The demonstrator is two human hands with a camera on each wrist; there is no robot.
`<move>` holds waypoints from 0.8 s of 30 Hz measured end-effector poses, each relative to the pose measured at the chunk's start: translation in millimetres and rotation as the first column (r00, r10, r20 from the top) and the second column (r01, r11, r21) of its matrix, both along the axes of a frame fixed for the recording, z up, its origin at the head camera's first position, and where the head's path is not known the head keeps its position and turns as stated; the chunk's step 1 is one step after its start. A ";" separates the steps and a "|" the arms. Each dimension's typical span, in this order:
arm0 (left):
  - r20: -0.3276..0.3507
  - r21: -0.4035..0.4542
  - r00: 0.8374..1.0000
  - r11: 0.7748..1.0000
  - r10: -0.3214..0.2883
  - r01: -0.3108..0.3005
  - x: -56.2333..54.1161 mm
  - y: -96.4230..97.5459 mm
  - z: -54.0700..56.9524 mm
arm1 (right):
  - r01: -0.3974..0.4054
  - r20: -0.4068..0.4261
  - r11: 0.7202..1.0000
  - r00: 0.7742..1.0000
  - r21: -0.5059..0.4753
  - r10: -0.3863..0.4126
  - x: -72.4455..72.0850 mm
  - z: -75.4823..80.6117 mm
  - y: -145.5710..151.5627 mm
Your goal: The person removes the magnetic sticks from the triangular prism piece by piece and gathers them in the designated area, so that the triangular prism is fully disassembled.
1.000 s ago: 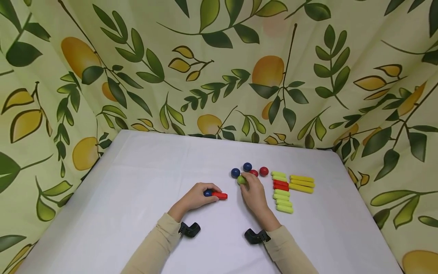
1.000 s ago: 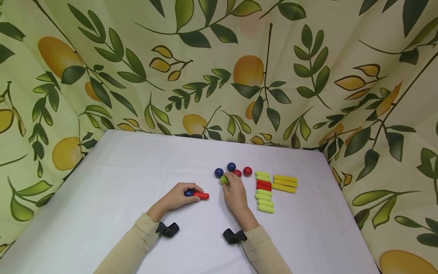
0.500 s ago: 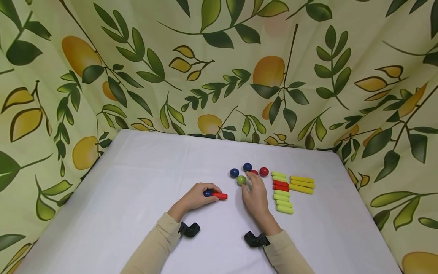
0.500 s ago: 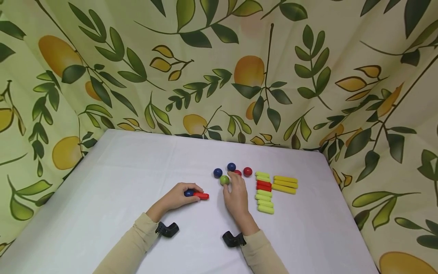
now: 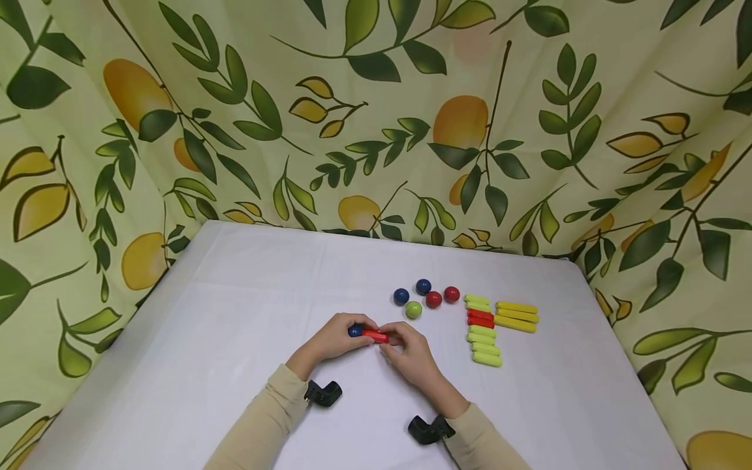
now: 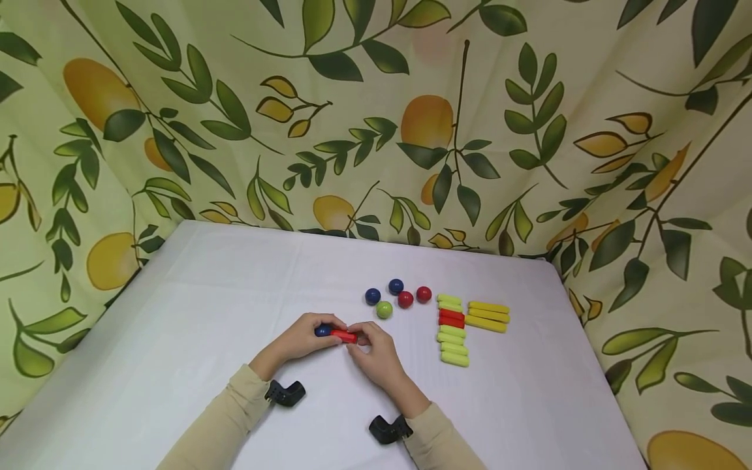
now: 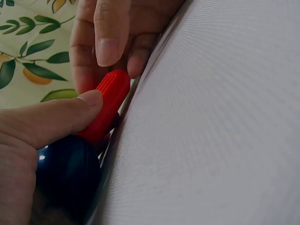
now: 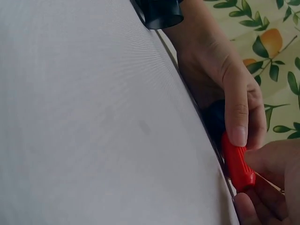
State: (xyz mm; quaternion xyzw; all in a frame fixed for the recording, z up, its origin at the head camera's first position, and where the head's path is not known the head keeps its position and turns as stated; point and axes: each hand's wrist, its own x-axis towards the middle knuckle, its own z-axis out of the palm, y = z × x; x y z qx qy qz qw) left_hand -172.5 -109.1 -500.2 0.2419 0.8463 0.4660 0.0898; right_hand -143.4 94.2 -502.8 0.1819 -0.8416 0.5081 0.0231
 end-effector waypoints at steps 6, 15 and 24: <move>0.012 0.006 1.000 1.000 0.000 0.000 0.5 0.1 1.8 | 0.022 0.034 0.996 0.999 0.084 -0.025 -1.2 -2.3 -1.6; -0.012 0.003 1.000 1.000 -0.015 0.015 -0.2 -0.8 0.3 | 0.086 0.005 0.995 0.996 0.055 -0.086 -1.7 -1.1 -1.1; -0.005 0.019 1.000 1.000 -0.023 0.023 0.5 -1.2 4.4 | 0.189 0.004 0.982 0.982 -0.001 -0.189 -1.6 1.8 1.4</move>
